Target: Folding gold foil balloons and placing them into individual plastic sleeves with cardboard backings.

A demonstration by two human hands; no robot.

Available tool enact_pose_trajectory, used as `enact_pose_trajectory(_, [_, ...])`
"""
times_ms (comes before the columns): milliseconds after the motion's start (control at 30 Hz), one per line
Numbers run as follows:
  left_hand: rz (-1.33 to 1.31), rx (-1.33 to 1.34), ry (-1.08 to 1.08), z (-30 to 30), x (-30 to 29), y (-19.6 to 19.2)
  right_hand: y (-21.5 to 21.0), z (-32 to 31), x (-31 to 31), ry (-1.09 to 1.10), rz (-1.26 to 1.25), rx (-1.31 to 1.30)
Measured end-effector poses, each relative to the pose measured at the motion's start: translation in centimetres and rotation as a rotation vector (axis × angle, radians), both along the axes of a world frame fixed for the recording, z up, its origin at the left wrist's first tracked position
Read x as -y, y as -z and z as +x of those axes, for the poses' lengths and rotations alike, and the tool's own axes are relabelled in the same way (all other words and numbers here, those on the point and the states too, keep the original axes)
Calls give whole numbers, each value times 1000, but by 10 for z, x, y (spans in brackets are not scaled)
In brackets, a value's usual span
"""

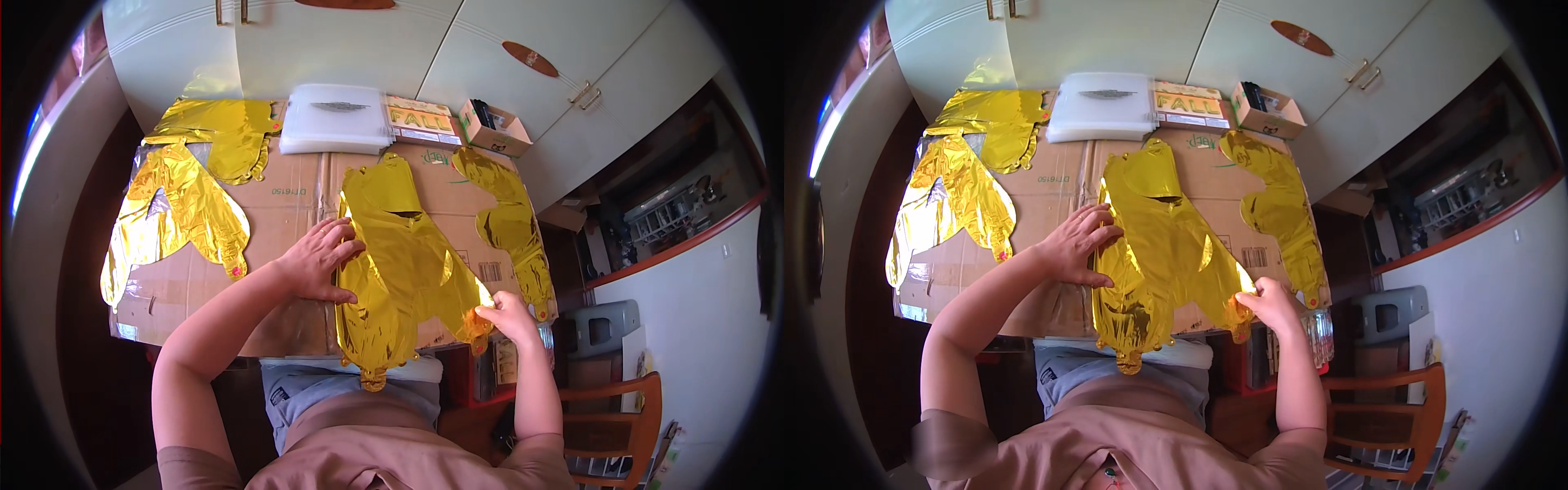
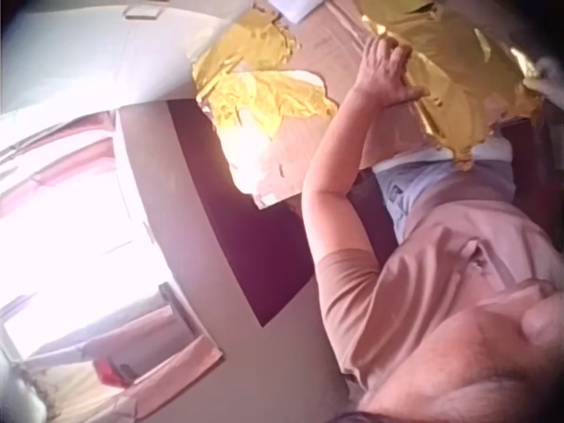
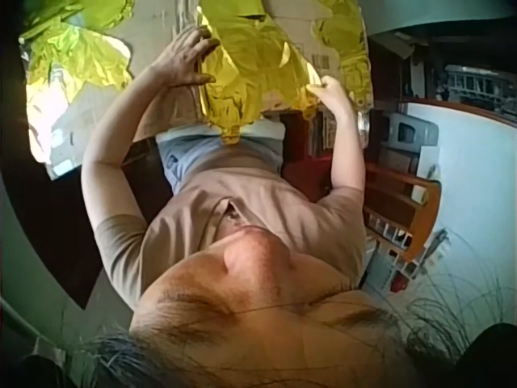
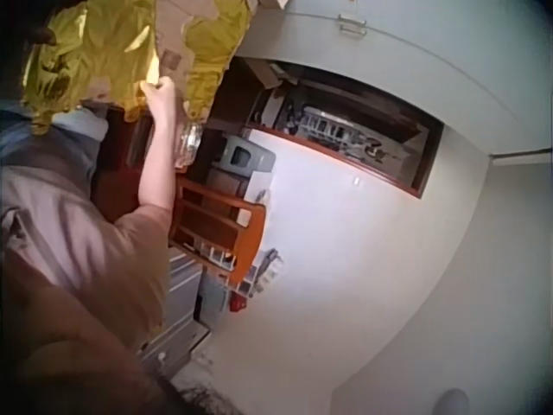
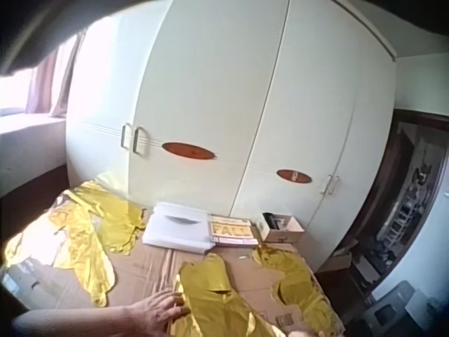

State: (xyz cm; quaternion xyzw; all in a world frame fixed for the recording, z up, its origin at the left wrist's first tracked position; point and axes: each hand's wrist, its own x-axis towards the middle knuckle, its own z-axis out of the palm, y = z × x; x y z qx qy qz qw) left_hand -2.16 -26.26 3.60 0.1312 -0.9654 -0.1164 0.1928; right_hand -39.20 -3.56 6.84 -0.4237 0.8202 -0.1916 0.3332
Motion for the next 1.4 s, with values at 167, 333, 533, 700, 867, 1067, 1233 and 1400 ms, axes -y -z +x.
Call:
enact_pose_trajectory(167, [6, 29, -21, 5, -2, 2, -17, 67, 8, -38, -488, 115])
enact_pose_trajectory(333, [-19, 11, -9, 6, 0, 5, -28, 156, 44, -453, -574, -85])
enact_pose_trajectory(533, [-11, -6, 12, 0, 0, 0, -4, 170, 70, -852, -583, 7])
enact_pose_trajectory(700, [-11, -19, -4, 5, -2, 4, -6, 102, 77, -517, -764, -44])
enact_pose_trajectory(867, [-22, -26, -2, 3, -2, 3, 33, 69, 113, -435, -571, -160])
enact_pose_trajectory(1067, [4, -12, 1, 2, -1, 0, 46, 83, 124, -674, -467, -533])
enact_pose_trajectory(1233, [8, -17, 0, 3, -1, 1, 45, 85, 123, -709, -427, -567])
enact_pose_trajectory(1400, [-28, -9, -7, 4, -2, 1, 36, 84, 124, -758, -442, -540])
